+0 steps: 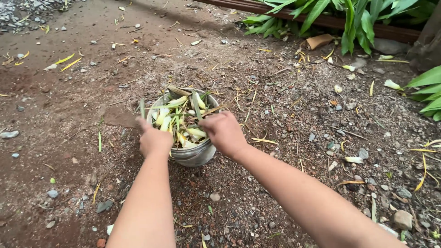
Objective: Gathering fallen leaves and organic debris from the ground into a plastic bucket.
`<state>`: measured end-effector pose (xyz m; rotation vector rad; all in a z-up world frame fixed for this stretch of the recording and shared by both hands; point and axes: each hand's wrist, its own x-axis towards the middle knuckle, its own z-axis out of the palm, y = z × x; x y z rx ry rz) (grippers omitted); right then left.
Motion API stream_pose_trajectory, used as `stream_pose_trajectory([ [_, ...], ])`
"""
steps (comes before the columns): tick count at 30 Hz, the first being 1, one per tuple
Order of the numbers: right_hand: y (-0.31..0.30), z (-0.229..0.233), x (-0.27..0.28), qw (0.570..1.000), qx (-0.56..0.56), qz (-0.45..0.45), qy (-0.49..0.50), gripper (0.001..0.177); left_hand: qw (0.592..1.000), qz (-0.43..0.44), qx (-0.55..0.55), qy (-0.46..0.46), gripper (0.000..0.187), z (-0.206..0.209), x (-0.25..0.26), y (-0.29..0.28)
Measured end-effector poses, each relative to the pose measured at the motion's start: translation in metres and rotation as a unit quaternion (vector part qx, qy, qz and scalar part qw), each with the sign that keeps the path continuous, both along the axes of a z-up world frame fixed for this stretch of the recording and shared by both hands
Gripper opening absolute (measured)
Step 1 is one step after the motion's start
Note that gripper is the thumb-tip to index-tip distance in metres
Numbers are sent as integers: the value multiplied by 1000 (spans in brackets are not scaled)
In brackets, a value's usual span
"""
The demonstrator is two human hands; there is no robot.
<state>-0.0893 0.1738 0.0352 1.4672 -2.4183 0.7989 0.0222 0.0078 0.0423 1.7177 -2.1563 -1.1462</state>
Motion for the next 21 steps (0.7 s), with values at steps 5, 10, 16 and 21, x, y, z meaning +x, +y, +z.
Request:
stream_pose_trajectory([
  [5,1,-12,-11,998,51,33,25,32,980,86,140,113,64,-18,-8,-9],
  [10,16,2,-28,997,71,37,13,39,979,74,120,150,39,5,-18,11],
  [16,61,29,-89,997,63,2,33,43,975,16,95,202,38,23,-88,50],
  [21,112,53,-165,992,72,-91,46,42,972,-55,107,199,66,52,-170,107],
])
